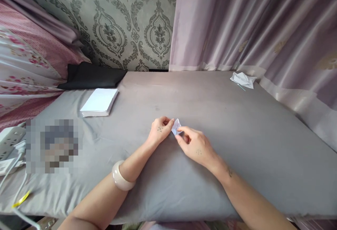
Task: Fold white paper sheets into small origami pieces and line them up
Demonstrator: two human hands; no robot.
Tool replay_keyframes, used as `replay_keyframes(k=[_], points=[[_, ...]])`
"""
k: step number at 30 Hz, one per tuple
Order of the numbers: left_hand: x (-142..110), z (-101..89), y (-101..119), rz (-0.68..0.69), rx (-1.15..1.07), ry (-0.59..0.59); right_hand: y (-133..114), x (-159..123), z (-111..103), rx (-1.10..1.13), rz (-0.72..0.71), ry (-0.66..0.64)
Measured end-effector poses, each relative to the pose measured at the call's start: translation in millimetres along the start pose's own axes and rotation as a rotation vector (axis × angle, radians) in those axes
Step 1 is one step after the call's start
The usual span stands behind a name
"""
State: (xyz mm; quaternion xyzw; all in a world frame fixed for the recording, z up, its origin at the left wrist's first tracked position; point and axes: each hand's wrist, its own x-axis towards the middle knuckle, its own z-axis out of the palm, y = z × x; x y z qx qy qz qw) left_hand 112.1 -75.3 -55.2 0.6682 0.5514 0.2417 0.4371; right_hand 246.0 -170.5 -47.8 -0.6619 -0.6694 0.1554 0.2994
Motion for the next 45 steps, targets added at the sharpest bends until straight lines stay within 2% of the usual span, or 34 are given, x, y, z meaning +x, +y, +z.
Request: replay_keyframes(k=[2, 6, 10, 15, 17, 19, 23, 28, 34, 37, 41, 45], points=[[3, 0.0, -4, -0.007, -0.054, -0.002, -7, -4, 7, -0.084, -0.011, -0.051], [8, 1.1, -13, -0.015, -0.116, 0.003, -6, -3, 23, -0.231, -0.047, -0.026], [10, 1.9, -19, -0.053, -0.19, -0.019, 9, 0, 20, -0.25, -0.082, 0.033], [11, 2.2, -20, -0.088, -0.252, -0.038, 42, 16, -11, -0.287, -0.021, 0.12], [11, 2.4, -19, -0.09, -0.25, -0.047, 61, 29, -26, -0.341, 0.056, 0.138], [10, 2.4, -18, -0.086, -0.246, -0.056, 82, 43, -42, -0.395, 0.196, 0.149], [11, 2.9, -19, -0.063, -0.223, -0.074, 119, 69, -69, -0.441, 0.347, 0.216], [12, 4.1, -19, -0.062, -0.233, -0.077, 146, 89, -89, -0.427, 0.502, 0.239], [10, 2.6, -16, -0.068, -0.23, -0.083, 158, 97, -92, -0.366, 0.596, 0.216], [10, 2.2, -17, -0.076, -0.227, -0.089, 160, 94, -94, -0.335, 0.62, 0.245], [12, 3.1, -20, -0.066, -0.241, -0.092, 159, 79, -95, -0.302, 0.685, 0.332], [12, 3.6, -20, -0.07, -0.234, -0.089, 152, 58, -78, -0.252, 0.699, 0.326]])
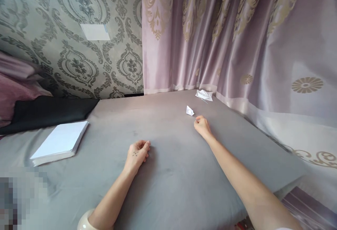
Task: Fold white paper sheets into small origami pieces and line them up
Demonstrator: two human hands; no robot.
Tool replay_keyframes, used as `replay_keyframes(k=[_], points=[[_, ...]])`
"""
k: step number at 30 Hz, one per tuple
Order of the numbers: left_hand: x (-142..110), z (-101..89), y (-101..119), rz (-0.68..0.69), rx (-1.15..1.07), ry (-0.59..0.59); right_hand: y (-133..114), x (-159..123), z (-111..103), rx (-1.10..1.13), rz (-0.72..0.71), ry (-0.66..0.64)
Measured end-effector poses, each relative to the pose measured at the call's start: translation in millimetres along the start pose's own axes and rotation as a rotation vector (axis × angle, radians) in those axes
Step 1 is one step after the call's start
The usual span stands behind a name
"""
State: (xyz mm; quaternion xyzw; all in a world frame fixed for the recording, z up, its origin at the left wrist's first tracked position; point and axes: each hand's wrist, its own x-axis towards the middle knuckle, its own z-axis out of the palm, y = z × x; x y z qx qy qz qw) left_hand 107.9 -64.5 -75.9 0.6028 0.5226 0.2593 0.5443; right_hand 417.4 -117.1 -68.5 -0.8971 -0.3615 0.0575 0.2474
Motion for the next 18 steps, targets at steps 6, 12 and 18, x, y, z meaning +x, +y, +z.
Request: replay_keyframes(k=[6, 12, 18], points=[[-2, -0.6, 1, 0.011, -0.012, 0.008, -5, -9, 6, 0.055, -0.067, 0.004], [-5, -3.6, -4, 0.063, -0.085, -0.016, 6, 14, 4, 0.038, 0.022, 0.078], [-8, -3.4, -2, 0.071, -0.052, -0.03, 13, 30, 0, 0.028, -0.153, 0.027]])
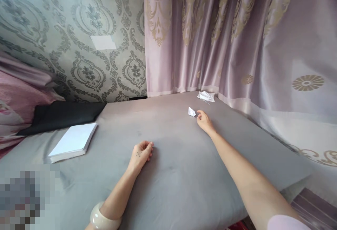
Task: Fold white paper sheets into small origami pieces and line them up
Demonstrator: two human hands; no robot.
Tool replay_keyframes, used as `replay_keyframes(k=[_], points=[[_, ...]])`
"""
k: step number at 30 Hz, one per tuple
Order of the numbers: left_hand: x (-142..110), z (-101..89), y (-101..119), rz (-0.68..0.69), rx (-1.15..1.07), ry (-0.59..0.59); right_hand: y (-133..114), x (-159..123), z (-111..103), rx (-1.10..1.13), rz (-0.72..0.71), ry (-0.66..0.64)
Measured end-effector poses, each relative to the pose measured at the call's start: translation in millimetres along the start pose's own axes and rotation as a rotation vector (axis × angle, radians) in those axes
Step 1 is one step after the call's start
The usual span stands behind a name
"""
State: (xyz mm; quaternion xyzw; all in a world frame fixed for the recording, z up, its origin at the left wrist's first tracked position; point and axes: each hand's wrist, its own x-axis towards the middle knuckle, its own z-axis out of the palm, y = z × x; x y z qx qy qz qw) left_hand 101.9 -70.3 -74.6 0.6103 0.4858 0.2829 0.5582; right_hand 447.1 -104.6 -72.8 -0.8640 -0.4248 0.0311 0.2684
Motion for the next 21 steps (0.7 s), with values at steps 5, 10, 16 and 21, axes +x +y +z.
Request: replay_keyframes(k=[5, 10, 16, 21], points=[[-1, 0.4, 3, 0.002, -0.022, -0.001, 2, 14, -9, -0.038, -0.157, -0.107], [0, 0.6, 2, -0.02, -0.007, 0.001, 2, 31, -16, -0.084, -0.246, -0.196], [2, 1.1, 3, -0.024, -0.011, -0.001, -4, 22, -30, -0.131, -0.378, -0.253], [-9, 10.6, 21, 0.052, -0.189, 0.017, -35, -46, -30, -0.141, -0.64, -0.34]])
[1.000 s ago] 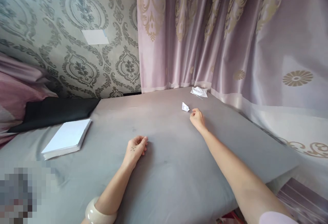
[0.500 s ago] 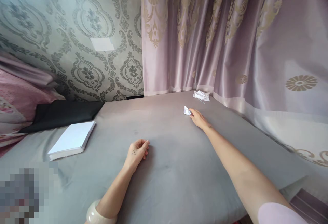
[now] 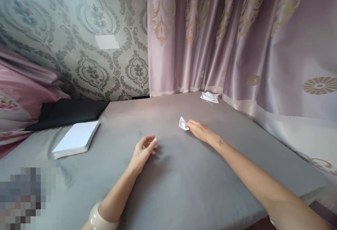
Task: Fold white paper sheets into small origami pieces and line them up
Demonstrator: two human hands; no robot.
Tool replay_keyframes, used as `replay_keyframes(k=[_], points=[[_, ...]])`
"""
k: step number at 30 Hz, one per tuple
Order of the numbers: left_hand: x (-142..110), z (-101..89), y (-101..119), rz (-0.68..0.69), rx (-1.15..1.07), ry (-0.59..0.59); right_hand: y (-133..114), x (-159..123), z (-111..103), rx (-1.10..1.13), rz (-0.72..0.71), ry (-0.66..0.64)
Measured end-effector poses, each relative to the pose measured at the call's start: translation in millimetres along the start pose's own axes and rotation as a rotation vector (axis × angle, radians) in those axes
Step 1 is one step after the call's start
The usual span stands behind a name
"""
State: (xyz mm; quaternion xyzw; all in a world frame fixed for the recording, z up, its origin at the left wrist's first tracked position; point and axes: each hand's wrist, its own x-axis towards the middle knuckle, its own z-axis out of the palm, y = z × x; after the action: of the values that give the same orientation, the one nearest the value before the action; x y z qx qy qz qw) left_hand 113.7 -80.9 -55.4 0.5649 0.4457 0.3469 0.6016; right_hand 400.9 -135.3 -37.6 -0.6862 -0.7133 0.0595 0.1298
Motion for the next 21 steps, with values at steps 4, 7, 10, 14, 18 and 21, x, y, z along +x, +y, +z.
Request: replay_keyframes(k=[4, 7, 10, 14, 18, 21], points=[[-10, 8.8, 8, -0.024, -0.139, -0.133, -64, -20, 18, -0.095, -0.337, -0.028], [-11, 7.6, 5, -0.087, -0.162, -0.199, -91, -20, 29, -0.182, -0.511, 0.05], [-8, 2.3, -1, -0.147, -0.21, -0.175, -100, -15, 39, -0.137, -0.607, 0.119], [-2, -2.8, -8, -0.078, -0.221, -0.104, -103, -8, 47, 0.281, -0.352, 0.204], [1, -2.5, -12, 0.086, -0.118, 0.005, -112, -7, 46, 0.795, 0.222, 0.174], [0, 0.2, -13, 0.179, -0.038, 0.019, -121, -8, 44, 0.831, 0.275, 0.082]])
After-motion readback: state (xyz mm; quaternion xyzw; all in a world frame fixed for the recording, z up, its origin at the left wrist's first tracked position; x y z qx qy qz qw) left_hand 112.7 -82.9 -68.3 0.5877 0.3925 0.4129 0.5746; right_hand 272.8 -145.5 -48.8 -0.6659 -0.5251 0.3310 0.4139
